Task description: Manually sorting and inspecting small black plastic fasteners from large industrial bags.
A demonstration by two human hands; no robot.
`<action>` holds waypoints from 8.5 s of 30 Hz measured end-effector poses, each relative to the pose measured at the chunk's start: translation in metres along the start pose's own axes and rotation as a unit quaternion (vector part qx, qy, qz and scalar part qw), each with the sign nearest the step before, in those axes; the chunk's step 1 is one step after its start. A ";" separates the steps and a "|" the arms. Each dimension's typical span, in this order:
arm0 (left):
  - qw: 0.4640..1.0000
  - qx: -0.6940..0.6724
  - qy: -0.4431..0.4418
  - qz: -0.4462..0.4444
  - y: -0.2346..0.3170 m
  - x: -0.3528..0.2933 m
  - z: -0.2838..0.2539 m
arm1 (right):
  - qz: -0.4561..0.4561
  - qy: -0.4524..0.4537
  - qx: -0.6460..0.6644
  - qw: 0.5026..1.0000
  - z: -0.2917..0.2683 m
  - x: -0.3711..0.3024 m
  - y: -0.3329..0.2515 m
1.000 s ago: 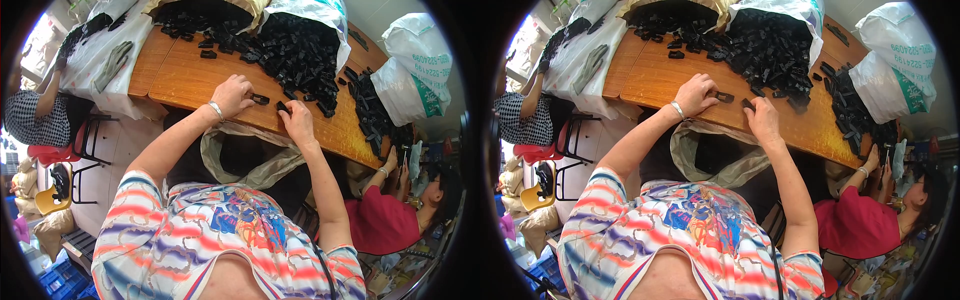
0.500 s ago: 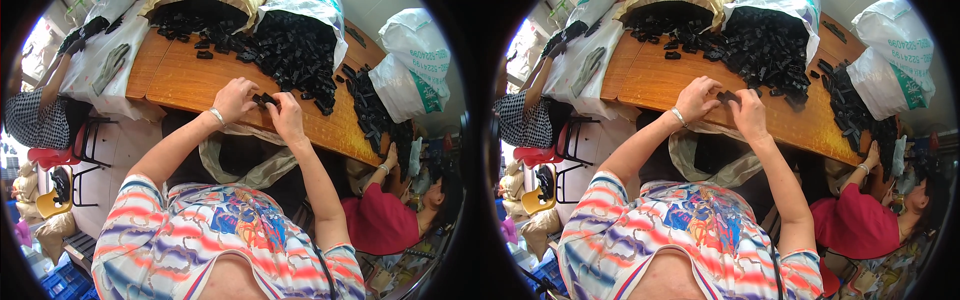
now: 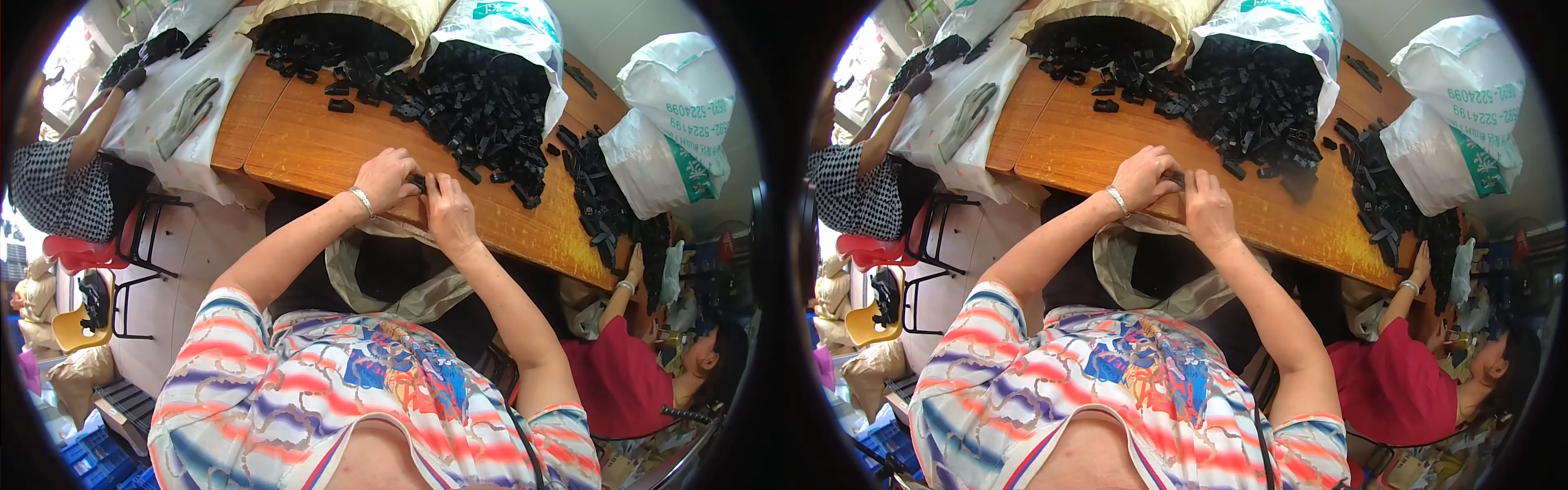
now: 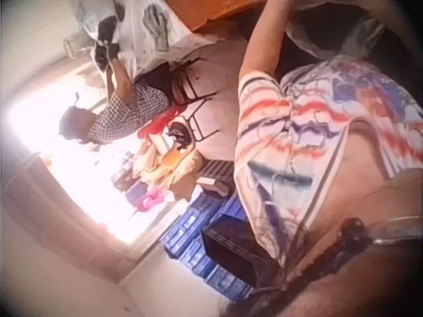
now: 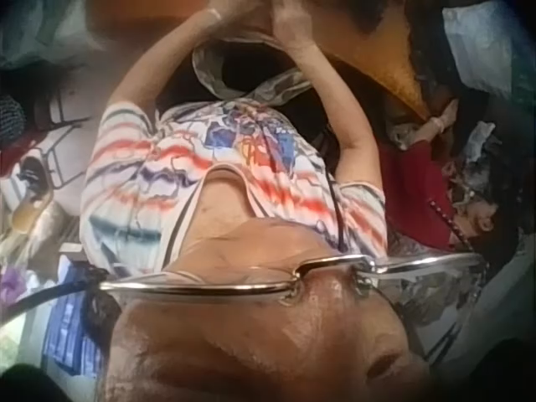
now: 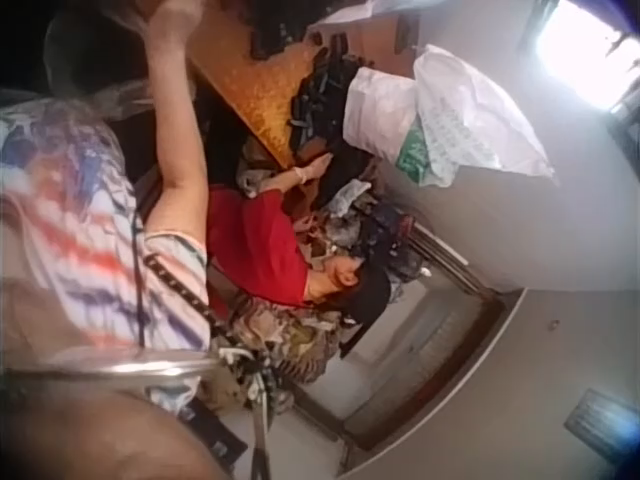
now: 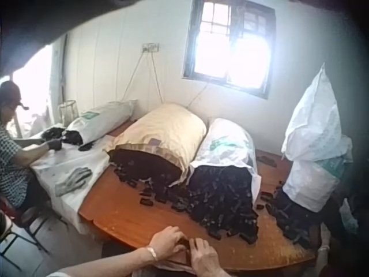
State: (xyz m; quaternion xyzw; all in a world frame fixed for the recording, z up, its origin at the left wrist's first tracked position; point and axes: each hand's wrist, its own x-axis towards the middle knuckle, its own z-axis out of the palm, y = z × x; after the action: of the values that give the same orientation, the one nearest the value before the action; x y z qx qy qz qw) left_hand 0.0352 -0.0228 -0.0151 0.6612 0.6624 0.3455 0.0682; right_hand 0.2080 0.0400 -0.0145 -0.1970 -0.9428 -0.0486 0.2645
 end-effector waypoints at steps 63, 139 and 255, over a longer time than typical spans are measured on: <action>0.999 0.031 -0.034 0.016 -0.010 -0.005 -0.016 | 0.078 -0.060 0.234 0.967 -0.019 0.036 0.014; 0.985 0.159 0.070 -0.022 -0.053 0.094 0.003 | 0.169 -0.089 0.028 0.981 0.000 0.042 0.035; 0.985 -0.107 0.048 -0.124 0.030 -0.038 -0.024 | 0.239 -0.046 0.266 0.933 -0.030 0.020 -0.014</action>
State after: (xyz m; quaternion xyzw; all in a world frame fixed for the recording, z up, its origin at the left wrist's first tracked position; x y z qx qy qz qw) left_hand 0.0511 -0.0707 0.0055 0.5458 0.7009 0.4343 0.1486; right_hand 0.2013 0.0279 0.0214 -0.3408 -0.8575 0.2777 0.2671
